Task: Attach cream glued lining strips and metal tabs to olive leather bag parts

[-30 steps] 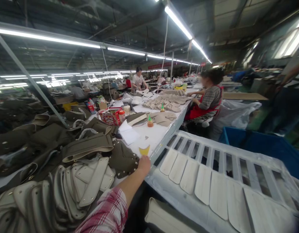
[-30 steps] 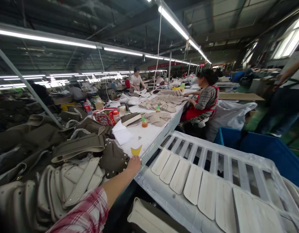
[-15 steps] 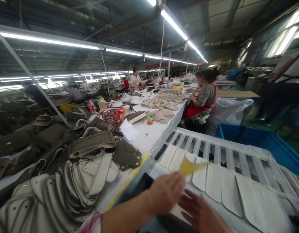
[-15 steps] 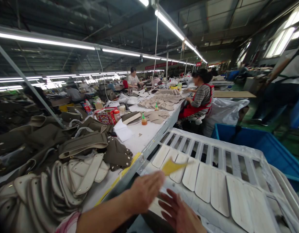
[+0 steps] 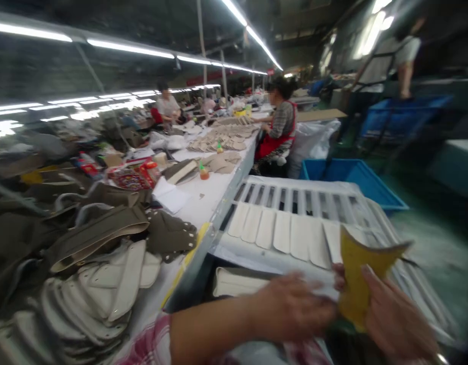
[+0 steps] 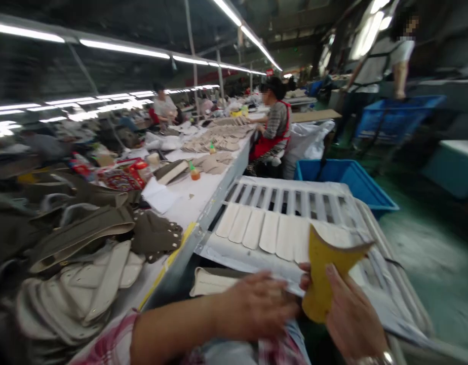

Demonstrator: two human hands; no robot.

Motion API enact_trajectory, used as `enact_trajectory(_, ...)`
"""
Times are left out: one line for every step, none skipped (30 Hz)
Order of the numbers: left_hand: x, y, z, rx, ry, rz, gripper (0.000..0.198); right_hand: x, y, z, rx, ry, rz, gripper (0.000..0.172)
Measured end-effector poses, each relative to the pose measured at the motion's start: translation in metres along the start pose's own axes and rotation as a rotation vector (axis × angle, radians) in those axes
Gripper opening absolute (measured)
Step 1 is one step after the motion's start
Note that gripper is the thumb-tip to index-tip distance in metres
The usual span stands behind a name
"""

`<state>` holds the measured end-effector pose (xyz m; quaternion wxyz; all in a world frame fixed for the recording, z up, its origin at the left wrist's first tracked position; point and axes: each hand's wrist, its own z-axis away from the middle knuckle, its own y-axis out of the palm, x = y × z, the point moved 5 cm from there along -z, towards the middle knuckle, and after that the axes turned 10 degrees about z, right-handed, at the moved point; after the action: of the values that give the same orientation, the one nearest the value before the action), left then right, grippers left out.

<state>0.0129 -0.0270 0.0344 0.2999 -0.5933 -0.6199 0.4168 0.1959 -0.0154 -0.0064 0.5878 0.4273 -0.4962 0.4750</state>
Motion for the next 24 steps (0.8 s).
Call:
enact_trajectory(0.021,-0.003,0.005,-0.014,-0.171,0.090,0.039,-0.004,-0.017,-0.002,-0.061,0.079,0.037,0.039)
enact_trajectory(0.048,-0.003,0.012,-0.002,-0.387,0.177,0.044,-0.010,-0.034,-0.002,-0.100,0.172,0.118,0.044)
enact_trajectory(0.076,0.001,0.021,0.043,-0.587,0.271,0.049,-0.017,-0.049,-0.002,-0.115,0.267,0.240,0.053)
enact_trajectory(0.100,0.011,0.029,0.156,-0.733,0.373,0.053,-0.024,-0.061,-0.002,-0.104,0.346,0.406,0.062)
enact_trajectory(0.118,0.025,0.036,0.311,-0.824,0.481,0.060,-0.032,-0.070,-0.002,-0.074,0.400,0.590,0.067)
enact_trajectory(0.130,0.040,0.041,0.481,-0.875,0.590,0.065,-0.040,-0.074,-0.002,-0.039,0.431,0.752,0.068)
enact_trajectory(0.136,0.054,0.045,0.651,-0.882,0.693,0.069,-0.047,-0.075,-0.004,0.001,0.426,0.891,0.068)
enact_trajectory(0.137,0.067,0.047,0.802,-0.863,0.783,0.072,-0.053,-0.071,-0.007,0.052,0.388,1.013,0.066)
enact_trajectory(0.136,0.079,0.048,0.919,-0.832,0.857,0.074,-0.058,-0.064,-0.012,0.113,0.333,1.122,0.062)
enact_trajectory(0.133,0.090,0.047,1.000,-0.796,0.919,0.074,-0.063,-0.056,-0.017,0.177,0.280,1.222,0.058)
enact_trajectory(0.131,0.099,0.046,1.045,-0.762,0.969,0.074,-0.068,-0.047,-0.022,0.246,0.231,1.320,0.054)
enact_trajectory(0.129,0.108,0.045,1.063,-0.734,1.015,0.074,-0.072,-0.038,-0.026,0.319,0.184,1.418,0.052)
enact_trajectory(0.129,0.116,0.043,1.057,-0.710,1.064,0.074,-0.076,-0.030,-0.031,0.383,0.149,1.495,0.050)
enact_trajectory(0.129,0.123,0.040,1.033,-0.683,1.124,0.074,-0.079,-0.024,-0.035,0.430,0.125,1.536,0.048)
enact_trajectory(0.129,0.129,0.038,0.998,-0.647,1.194,0.073,-0.081,-0.018,-0.039,0.462,0.098,1.552,0.046)
enact_trajectory(0.130,0.134,0.035,0.956,-0.604,1.272,0.072,-0.081,-0.013,-0.043,0.479,0.069,1.553,0.044)
enact_trajectory(0.131,0.138,0.032,0.912,-0.557,1.351,0.071,-0.081,-0.008,-0.047,0.481,0.041,1.543,0.043)
enact_trajectory(0.131,0.141,0.029,0.870,-0.508,1.427,0.071,-0.080,-0.003,-0.051,0.465,0.022,1.532,0.041)
enact_trajectory(0.132,0.144,0.026,0.838,-0.462,1.495,0.070,-0.079,0.000,-0.055,0.435,0.013,1.526,0.040)
enact_trajectory(0.132,0.147,0.023,0.815,-0.426,1.548,0.070,-0.077,0.004,-0.058,0.397,0.005,1.526,0.039)
enact_trajectory(0.132,0.150,0.021,0.801,-0.399,1.590,0.069,-0.076,0.007,-0.060,0.356,-0.004,1.535,0.039)
enact_trajectory(0.131,0.153,0.018,0.788,-0.381,1.623,0.068,-0.075,0.010,-0.063,0.316,-0.019,1.553,0.039)
enact_trajectory(0.131,0.157,0.016,0.772,-0.367,1.652,0.067,-0.074,0.013,-0.064,0.281,-0.042,1.573,0.039)
enact_trajectory(0.129,0.160,0.014,0.755,-0.355,1.684,0.066,-0.074,0.016,-0.066,0.257,-0.074,1.592,0.040)
